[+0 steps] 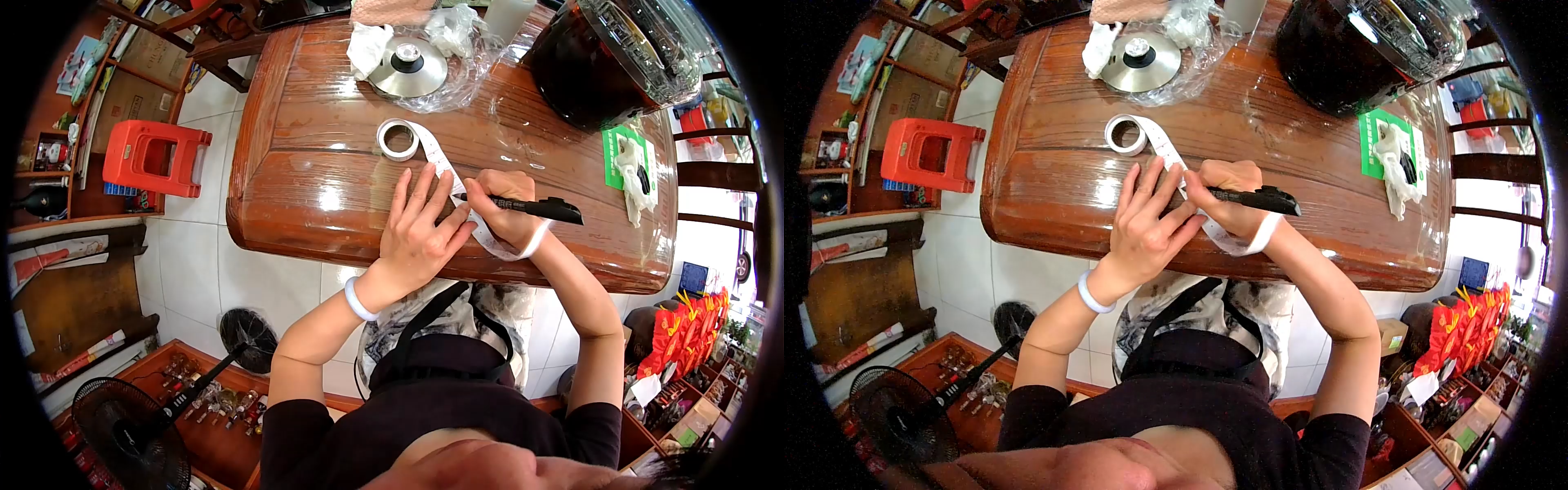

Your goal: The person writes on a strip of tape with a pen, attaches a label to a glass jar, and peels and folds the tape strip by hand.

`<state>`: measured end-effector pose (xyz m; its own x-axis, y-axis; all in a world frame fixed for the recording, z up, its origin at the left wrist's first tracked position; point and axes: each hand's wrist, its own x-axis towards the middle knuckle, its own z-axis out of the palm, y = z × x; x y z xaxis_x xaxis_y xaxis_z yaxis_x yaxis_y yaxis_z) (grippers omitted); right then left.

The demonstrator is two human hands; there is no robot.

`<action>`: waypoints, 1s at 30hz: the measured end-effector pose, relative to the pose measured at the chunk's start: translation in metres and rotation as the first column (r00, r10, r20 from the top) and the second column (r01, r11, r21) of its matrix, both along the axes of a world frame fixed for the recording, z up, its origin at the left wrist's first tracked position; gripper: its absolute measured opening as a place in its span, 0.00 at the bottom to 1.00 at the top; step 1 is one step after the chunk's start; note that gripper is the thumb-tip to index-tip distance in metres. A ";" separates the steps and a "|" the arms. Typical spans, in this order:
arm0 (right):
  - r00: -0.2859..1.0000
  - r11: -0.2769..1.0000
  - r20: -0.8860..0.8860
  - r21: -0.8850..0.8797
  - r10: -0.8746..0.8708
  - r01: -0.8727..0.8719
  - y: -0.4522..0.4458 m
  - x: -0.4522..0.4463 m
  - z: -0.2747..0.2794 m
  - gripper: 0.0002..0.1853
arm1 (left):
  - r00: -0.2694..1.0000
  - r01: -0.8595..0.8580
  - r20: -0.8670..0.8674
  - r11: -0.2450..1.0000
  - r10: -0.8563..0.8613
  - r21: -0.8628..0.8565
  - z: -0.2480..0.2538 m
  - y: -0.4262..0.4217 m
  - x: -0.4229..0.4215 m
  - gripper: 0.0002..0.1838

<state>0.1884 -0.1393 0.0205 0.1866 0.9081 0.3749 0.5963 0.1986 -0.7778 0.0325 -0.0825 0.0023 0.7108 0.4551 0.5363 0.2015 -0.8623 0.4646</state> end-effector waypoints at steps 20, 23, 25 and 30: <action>0.997 0.998 -0.049 0.000 -0.065 0.065 0.002 -0.004 -0.001 0.15 | 1.000 0.003 -0.016 1.000 -0.003 -0.001 0.000 0.000 0.000 0.14; 0.998 0.998 0.031 -0.011 -0.057 0.058 0.001 -0.002 -0.002 0.15 | 1.000 0.000 -0.002 1.000 0.000 -0.007 0.001 0.001 0.000 0.15; 0.996 0.991 -0.022 -0.108 -0.086 0.083 -0.001 -0.001 -0.001 0.15 | 1.000 0.001 -0.002 1.000 -0.001 -0.008 0.001 0.001 0.000 0.15; 0.995 0.995 0.001 -0.023 -0.096 0.096 0.000 -0.002 0.000 0.14 | 0.999 0.004 -0.034 1.000 -0.003 0.011 -0.001 0.001 -0.001 0.14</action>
<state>0.1863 -0.1391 0.0209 0.2729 0.8945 0.3540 0.6118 0.1226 -0.7815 0.0319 -0.0815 0.0017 0.7303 0.4465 0.5170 0.2139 -0.8683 0.4476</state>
